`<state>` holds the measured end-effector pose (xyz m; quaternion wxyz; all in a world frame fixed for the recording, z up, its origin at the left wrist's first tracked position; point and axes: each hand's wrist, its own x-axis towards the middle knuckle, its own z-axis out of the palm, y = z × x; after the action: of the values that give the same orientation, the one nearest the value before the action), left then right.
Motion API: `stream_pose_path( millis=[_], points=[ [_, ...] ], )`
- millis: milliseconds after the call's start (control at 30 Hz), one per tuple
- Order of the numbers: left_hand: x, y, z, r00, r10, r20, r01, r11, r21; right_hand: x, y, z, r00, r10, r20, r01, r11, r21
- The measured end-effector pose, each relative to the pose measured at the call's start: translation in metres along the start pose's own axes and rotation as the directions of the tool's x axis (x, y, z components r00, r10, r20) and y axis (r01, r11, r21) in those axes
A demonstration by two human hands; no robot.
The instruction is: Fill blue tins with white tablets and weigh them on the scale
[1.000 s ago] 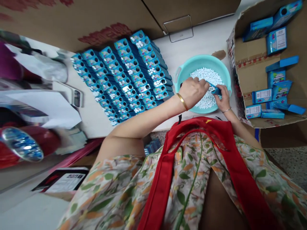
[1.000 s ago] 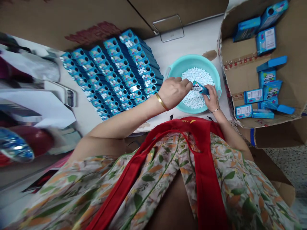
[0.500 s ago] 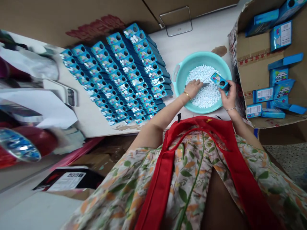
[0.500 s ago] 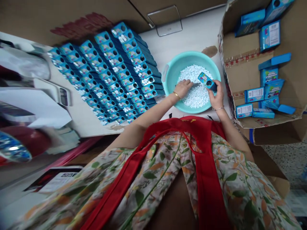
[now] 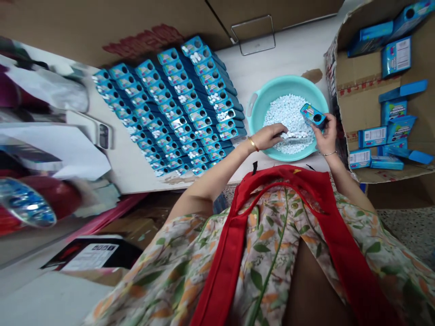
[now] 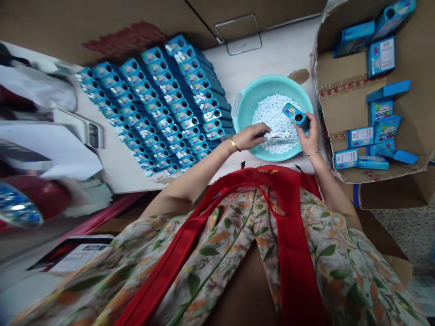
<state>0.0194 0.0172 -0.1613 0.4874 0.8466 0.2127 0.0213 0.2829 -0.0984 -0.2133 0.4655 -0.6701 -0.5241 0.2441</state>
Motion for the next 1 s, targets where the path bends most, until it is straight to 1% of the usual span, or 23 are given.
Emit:
stream_pose_path(
  millis=[67,133,200,233,333,400,467,533,567,600,633,667,733,767,800,833,867,900,933,1000],
  points=[
    [-0.006,0.017,-0.028,0.999,0.025,-0.033,-0.022,0.996,0.083,-0.001,-0.006,-0.001,1.0,-0.01,-0.01,0.01,0.998,-0.063],
    [-0.007,0.035,-0.05,0.999,0.02,-0.046,-0.011,0.982,0.19,-0.002,-0.012,-0.001,0.999,-0.027,0.018,0.029,0.994,-0.105],
    [-0.002,0.052,-0.065,0.999,-0.01,-0.031,0.019,0.951,0.31,-0.003,-0.016,0.001,0.996,-0.058,0.063,0.064,0.992,-0.106],
    [0.002,0.059,-0.068,0.999,-0.033,-0.02,0.038,0.928,0.371,-0.004,-0.017,0.002,0.994,-0.075,0.083,0.084,0.991,-0.101],
    [0.016,0.084,-0.067,0.995,-0.097,-0.012,0.089,0.849,0.521,-0.007,-0.016,0.007,0.986,-0.115,0.124,0.128,0.987,-0.098],
    [0.022,0.103,-0.06,0.993,-0.112,-0.035,0.111,0.807,0.58,-0.009,-0.014,0.011,0.983,-0.123,0.133,0.136,0.986,-0.095],
    [0.024,0.121,-0.054,0.992,-0.11,-0.054,0.12,0.783,0.611,-0.012,-0.011,0.015,0.985,-0.117,0.126,0.129,0.987,-0.091],
    [0.023,0.131,-0.051,0.993,-0.107,-0.049,0.114,0.777,0.619,-0.014,-0.009,0.016,0.987,-0.11,0.115,0.12,0.989,-0.084],
    [0.021,0.13,-0.052,0.993,-0.106,-0.054,0.117,0.784,0.609,-0.014,-0.009,0.016,0.988,-0.109,0.109,0.117,0.99,-0.075],
    [0.019,0.123,-0.053,0.992,-0.104,-0.077,0.129,0.796,0.591,-0.015,-0.01,0.015,0.989,-0.108,0.1,0.115,0.991,-0.064],
    [0.018,0.111,-0.054,0.987,-0.104,-0.121,0.155,0.81,0.566,-0.015,-0.011,0.013,0.99,-0.105,0.089,0.11,0.992,-0.056],
    [0.017,0.093,-0.054,0.977,-0.107,-0.185,0.191,0.823,0.536,-0.015,-0.012,0.011,0.992,-0.097,0.076,0.102,0.993,-0.055],
    [0.02,0.048,-0.05,0.939,-0.137,-0.316,0.281,0.836,0.471,-0.014,-0.015,0.007,0.996,-0.072,0.045,0.075,0.994,-0.073],
    [0.024,0.024,-0.044,0.92,-0.167,-0.354,0.323,0.835,0.445,-0.013,-0.017,0.005,0.998,-0.056,0.028,0.059,0.994,-0.09],
    [0.028,0.001,-0.036,0.909,-0.223,-0.352,0.367,0.827,0.425,-0.012,-0.018,0.002,0.999,-0.041,0.01,0.042,0.993,-0.108],
    [0.034,-0.019,-0.025,0.905,-0.276,-0.324,0.397,0.821,0.411,-0.011,-0.019,0.001,1.0,-0.03,-0.008,0.028,0.992,-0.123],
    [0.04,-0.034,-0.012,0.907,-0.312,-0.283,0.408,0.817,0.408,-0.009,-0.019,0.0,0.999,-0.023,-0.026,0.019,0.991,-0.135],
    [0.045,-0.044,0.002,0.913,-0.335,-0.235,0.405,0.818,0.408,-0.008,-0.019,-0.001,0.999,-0.021,-0.043,0.014,0.99,-0.142],
    [0.05,-0.049,0.017,0.92,-0.341,-0.192,0.391,0.825,0.407,-0.007,-0.018,-0.001,0.998,-0.024,-0.058,0.016,0.989,-0.145],
    [0.054,-0.049,0.045,0.943,-0.317,-0.102,0.331,0.855,0.399,-0.006,-0.013,0.0,0.996,-0.038,-0.08,0.027,0.991,-0.132]
  ],
)
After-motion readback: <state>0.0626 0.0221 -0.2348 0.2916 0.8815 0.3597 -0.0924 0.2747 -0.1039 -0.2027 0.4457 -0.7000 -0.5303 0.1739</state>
